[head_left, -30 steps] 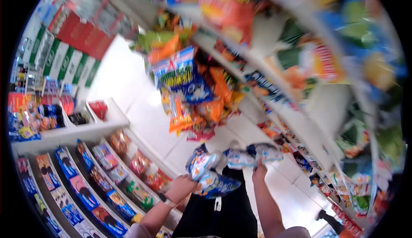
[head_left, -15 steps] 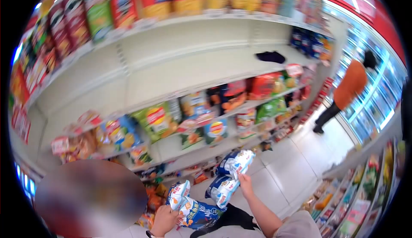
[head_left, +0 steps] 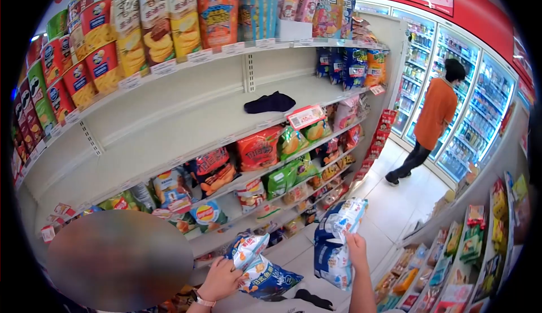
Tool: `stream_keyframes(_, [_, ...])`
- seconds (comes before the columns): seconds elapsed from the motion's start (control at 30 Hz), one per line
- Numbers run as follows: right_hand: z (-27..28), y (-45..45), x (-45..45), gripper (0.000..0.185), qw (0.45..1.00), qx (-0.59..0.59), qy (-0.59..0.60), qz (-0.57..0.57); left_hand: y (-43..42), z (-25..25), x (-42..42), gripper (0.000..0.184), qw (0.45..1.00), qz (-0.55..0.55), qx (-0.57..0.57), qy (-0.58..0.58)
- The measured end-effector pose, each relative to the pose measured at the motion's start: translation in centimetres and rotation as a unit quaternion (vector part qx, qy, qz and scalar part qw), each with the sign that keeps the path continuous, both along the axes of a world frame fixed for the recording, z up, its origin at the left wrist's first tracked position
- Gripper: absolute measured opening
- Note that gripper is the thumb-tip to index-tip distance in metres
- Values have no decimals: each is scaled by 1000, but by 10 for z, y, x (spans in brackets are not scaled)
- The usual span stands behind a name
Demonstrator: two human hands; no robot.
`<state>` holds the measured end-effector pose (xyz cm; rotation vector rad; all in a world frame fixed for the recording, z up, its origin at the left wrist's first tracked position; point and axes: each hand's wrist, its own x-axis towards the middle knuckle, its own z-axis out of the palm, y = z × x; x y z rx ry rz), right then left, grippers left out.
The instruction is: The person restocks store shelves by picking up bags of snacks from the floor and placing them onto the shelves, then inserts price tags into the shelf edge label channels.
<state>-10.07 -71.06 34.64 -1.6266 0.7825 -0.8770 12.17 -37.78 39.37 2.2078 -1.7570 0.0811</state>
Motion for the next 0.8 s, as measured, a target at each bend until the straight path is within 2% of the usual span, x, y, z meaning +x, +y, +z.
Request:
stream_keyframes(0.13, [19,-64,-31,27,998,31,-7,54,-78,-13,2,20,999,-33,-26,20])
stream_keyframes(0.17, [50,-85,-23,25,997,34,-1,63,-98,11,7,19,1000,-20,-11,11])
stream_keyframes(0.23, [49,-112,-26,25,997,37,-11,67,-126,6,-3,20,1000,-23,1,10])
stream_keyframes(0.37, [58,-149,-1,25,996,52,-42,51,-160,-6,-7,20,1000,-19,12,-13])
stream_keyframes(0.4, [93,-164,32,27,996,59,-40,49,-169,17,13,21,1000,-9,8,-11])
stream_keyframes(0.53, [92,-195,44,28,988,80,-98,84,-187,2,22,18,1000,-5,8,19])
stream_keyframes(0.6, [119,-205,55,31,987,52,-132,73,-203,3,30,21,1000,-7,-6,-12])
stream_keyframes(0.63, [174,-217,97,32,988,18,-133,72,-217,23,63,21,1000,-1,-21,-3])
stream_keyframes(0.67, [192,-222,101,33,987,-5,-150,62,-225,21,65,21,1000,-2,-24,-9])
stream_keyframes(0.73, [218,-241,113,34,974,20,-212,75,-241,12,64,19,1000,-15,-21,-5])
stream_keyframes(0.8, [229,-277,127,32,974,-2,-194,113,-253,2,62,18,1000,-25,-1,-3])
